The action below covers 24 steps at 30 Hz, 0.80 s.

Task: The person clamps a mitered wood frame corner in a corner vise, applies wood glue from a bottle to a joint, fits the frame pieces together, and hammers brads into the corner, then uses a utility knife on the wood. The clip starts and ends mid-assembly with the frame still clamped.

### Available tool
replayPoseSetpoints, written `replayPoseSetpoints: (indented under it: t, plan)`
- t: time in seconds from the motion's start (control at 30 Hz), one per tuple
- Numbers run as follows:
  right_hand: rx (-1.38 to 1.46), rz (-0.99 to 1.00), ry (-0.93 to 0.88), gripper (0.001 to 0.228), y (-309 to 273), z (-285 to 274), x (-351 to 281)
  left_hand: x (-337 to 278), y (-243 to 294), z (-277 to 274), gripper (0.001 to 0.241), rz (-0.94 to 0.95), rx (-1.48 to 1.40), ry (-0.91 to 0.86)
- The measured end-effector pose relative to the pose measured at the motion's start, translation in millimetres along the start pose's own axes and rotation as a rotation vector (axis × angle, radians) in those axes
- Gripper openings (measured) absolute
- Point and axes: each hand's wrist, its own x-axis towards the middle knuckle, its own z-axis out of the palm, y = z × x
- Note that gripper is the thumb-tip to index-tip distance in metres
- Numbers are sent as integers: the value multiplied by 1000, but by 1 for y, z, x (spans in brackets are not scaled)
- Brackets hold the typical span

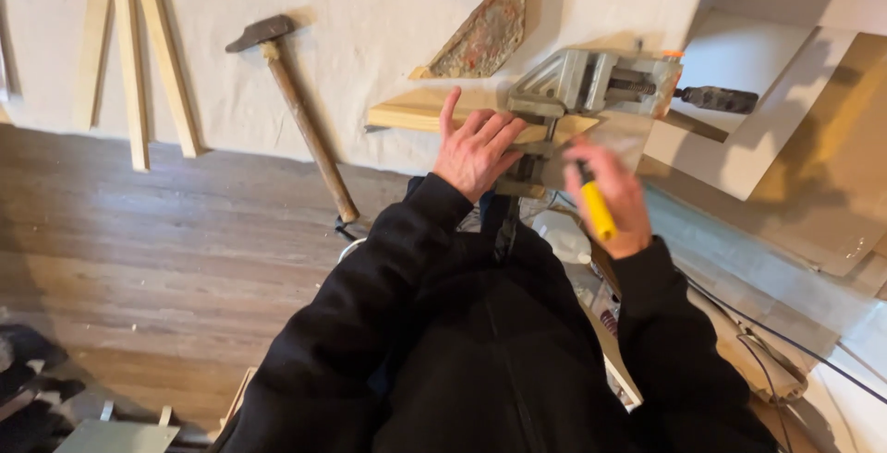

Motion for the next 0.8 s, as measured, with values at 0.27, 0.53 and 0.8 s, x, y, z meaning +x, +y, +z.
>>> replayPoseSetpoints:
  t: [0.27, 0.53, 0.8]
  plan:
    - [310, 98, -64, 22, 1, -16, -9, 0, 13, -9, 52, -47, -30, -31]
    - [1343, 336, -100, 29, -10, -33, -14, 3, 55, -84, 53, -199, -517, 102]
    - [1341, 208, -331, 31, -43, -16, 13, -34, 62, -105, 13, -511, -1373, 192]
